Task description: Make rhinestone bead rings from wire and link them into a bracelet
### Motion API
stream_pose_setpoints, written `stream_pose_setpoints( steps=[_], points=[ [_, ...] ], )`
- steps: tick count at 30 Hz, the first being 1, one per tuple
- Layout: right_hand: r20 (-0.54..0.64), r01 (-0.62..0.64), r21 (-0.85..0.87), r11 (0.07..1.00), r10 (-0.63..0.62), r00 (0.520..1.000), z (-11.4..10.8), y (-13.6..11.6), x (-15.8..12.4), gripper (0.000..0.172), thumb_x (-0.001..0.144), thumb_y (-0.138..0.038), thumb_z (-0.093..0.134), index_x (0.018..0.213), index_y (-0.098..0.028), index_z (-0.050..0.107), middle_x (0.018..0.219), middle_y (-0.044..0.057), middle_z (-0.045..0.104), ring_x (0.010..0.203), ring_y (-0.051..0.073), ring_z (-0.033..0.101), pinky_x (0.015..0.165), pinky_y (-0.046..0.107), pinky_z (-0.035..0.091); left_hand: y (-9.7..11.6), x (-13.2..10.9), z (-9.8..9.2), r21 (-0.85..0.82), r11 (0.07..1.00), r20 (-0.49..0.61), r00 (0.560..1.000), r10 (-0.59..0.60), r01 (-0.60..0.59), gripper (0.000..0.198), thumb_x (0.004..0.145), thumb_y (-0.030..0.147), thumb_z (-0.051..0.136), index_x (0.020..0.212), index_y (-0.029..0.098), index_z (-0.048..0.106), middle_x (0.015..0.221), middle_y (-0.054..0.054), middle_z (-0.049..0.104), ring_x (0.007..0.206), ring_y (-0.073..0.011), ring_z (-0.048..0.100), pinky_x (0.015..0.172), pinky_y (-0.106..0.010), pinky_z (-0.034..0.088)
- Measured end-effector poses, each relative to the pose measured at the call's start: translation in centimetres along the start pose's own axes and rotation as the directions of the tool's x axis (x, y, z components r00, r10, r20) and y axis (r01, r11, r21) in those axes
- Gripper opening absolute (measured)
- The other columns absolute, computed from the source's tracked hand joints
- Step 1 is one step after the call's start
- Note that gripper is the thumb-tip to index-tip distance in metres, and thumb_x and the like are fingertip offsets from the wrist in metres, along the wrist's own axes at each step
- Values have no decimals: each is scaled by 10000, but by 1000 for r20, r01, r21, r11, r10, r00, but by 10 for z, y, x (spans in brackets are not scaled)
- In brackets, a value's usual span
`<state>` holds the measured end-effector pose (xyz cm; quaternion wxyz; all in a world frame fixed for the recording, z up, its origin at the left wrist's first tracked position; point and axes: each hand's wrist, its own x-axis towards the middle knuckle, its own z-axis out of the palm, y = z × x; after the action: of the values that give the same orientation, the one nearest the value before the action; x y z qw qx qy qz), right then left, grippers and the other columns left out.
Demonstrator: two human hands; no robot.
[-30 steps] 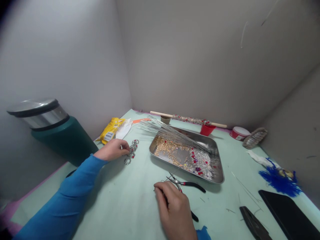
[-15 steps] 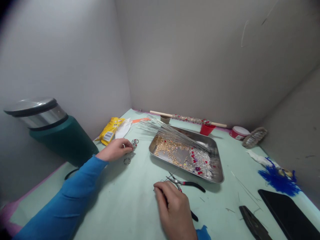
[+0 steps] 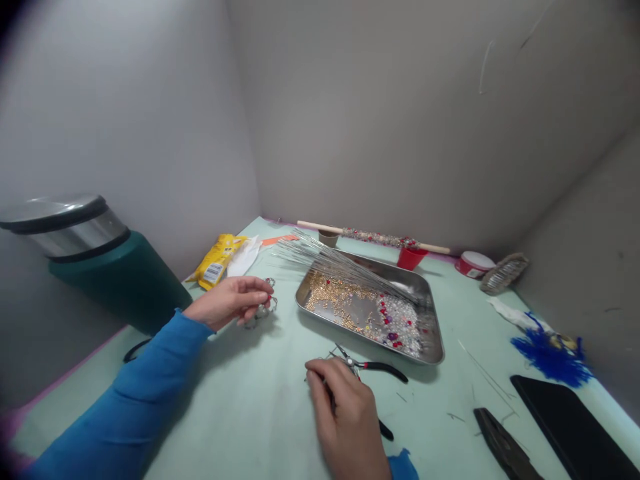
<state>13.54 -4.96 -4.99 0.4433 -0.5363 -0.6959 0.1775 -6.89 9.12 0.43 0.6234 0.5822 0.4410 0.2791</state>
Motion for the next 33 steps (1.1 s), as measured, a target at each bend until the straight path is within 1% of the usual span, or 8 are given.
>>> stream_pose_setpoints(
  steps=[2,5,7,10,14,19,24,33],
  points=[
    [-52,-25,23,999,26,998,-1,-3,0,155,871,-209,479,992,-206,577,822,35,616,694,156,584,642,263,467,1,-3,20,-74,997,118,993,-3,12,265,702,305,670,864,130,555,728,-23,627,407,-32,441,354,-173,325],
    [-96,-94,82,992,102,990,-1,-5,-1,288,854,-221,515,1141,-210,496,847,21,595,570,114,528,551,237,457,-2,-7,49,-137,990,256,967,-10,46,234,712,290,664,838,128,551,683,-4,625,369,-20,425,339,-159,311],
    [-91,-105,107,989,115,989,-1,-5,0,329,843,-225,532,1167,-207,481,858,22,593,560,109,519,539,235,456,-4,-9,64,-175,982,302,953,-11,66,224,713,283,663,820,122,550,675,2,618,355,-13,421,331,-151,291],
    [-107,-93,98,991,104,989,-3,-4,1,262,850,-218,520,1110,-197,532,811,22,599,601,125,538,581,254,461,-8,-11,77,-222,970,325,946,-21,97,225,716,291,664,788,113,547,682,2,610,345,-1,412,325,-144,269],
    [-156,-115,104,988,131,979,-5,-3,1,220,853,-215,514,1067,-197,560,776,17,603,607,130,541,585,257,453,-13,-12,84,-272,954,336,942,-29,126,258,712,315,671,824,123,539,702,1,602,366,-20,444,327,-154,308],
    [-141,-170,165,971,194,971,-4,-1,1,223,843,-242,527,1054,-191,577,779,22,617,594,130,532,576,255,452,-15,-13,87,-279,957,281,960,6,76,276,673,264,708,834,119,538,657,1,593,427,-49,488,383,-170,383],
    [-96,-267,256,929,300,949,-3,0,1,132,852,-282,516,898,-197,605,717,7,625,558,123,503,527,239,420,-13,-14,89,-264,963,238,971,10,55,283,658,254,718,858,124,567,623,5,595,510,-92,554,506,-241,484],
    [-19,-325,423,846,367,930,-8,-7,3,120,852,-298,519,841,-193,577,664,-16,583,533,101,460,489,216,374,-13,-17,94,-231,971,203,979,-11,59,257,676,289,710,807,111,578,570,-11,621,532,-121,599,543,-257,502]
  ],
)
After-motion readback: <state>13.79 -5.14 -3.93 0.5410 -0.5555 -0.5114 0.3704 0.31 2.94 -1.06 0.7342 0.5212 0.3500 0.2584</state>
